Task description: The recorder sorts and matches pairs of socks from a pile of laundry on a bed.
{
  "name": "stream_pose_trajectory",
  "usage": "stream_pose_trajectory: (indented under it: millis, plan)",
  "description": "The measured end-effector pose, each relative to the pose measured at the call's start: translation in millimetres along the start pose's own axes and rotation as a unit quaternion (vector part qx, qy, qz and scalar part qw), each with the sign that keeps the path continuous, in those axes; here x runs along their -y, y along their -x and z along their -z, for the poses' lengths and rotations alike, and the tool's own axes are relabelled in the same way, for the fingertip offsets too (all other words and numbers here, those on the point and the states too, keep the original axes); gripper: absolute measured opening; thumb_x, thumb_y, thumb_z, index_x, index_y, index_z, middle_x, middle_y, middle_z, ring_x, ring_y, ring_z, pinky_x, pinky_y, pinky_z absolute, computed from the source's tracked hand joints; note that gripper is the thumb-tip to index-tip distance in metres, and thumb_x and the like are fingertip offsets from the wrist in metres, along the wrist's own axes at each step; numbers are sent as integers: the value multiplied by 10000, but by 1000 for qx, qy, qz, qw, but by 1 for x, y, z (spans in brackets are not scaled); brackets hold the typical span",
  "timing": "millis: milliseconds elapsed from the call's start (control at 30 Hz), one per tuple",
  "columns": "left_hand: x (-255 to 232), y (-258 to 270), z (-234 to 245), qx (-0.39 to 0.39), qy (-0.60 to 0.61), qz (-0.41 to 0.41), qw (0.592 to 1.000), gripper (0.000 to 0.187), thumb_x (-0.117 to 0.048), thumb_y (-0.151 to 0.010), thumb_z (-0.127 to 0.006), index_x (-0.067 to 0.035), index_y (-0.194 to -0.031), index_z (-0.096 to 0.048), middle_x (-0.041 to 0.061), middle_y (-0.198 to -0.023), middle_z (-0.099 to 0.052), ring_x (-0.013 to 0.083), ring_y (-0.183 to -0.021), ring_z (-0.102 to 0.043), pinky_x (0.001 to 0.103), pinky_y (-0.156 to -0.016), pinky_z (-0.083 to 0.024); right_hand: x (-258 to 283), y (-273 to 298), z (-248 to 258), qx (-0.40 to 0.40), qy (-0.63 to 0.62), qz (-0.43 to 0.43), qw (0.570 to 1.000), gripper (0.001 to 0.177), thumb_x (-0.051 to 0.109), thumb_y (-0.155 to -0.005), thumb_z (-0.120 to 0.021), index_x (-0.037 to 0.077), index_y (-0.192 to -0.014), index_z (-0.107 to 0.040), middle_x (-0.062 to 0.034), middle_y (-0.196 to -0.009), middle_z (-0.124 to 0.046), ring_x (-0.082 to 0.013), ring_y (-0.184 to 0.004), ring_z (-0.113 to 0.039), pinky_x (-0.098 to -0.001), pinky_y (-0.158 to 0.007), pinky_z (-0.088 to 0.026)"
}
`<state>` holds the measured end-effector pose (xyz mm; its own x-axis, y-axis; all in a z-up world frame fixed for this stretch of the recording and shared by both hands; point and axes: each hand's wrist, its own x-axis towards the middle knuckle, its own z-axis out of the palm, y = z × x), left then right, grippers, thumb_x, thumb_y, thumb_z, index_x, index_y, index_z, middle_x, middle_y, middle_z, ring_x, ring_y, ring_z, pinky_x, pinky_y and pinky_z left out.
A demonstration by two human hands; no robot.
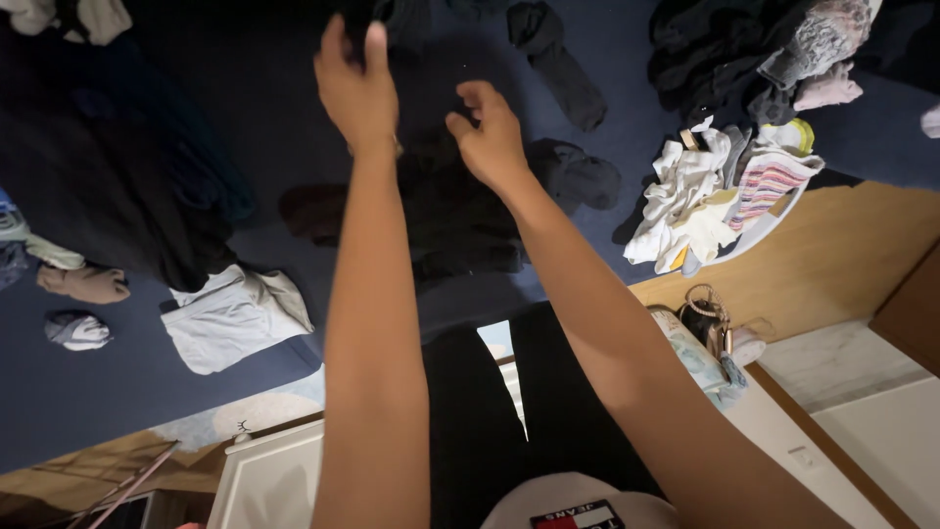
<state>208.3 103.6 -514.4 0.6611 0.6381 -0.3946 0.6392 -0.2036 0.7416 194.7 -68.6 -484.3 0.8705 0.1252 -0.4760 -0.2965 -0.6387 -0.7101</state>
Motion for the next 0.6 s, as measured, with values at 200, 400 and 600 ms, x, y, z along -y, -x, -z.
stream_pose_trajectory:
  millis: [200,400,600]
  plan:
    - [-21,-1,0,106,-19,4,994,146,-245,-946,-687,-111,-989,-727,7,-865,-749,167,-774,-737,303,-731,-582,17,-12,7,9,-211,-47,976,350,152,-965,-748,40,-1276,-633,-77,-1160,-714,-133,-980,-698,-282,-897,-580]
    - [-16,90,16,139,227,-91,960,89,-80,-1032,-649,-39,-1111,-637,31,-978,-670,130,-885,-632,272,-820,-522,21,5,30,23,-332,-20,943,255,8,-972,-725,24,-1218,-662,-36,-1038,-714,-96,-926,-677,-246,-821,-575]
    - [-58,161,50,156,582,145,785,130,-71,-962,-624,-65,-1081,-573,-6,-937,-611,96,-854,-574,244,-790,-489,49,48,66,-22,-346,-87,934,194,-88,-973,-536,10,-1076,-667,-53,-970,-739,-88,-778,-628,-227,-657,-483]
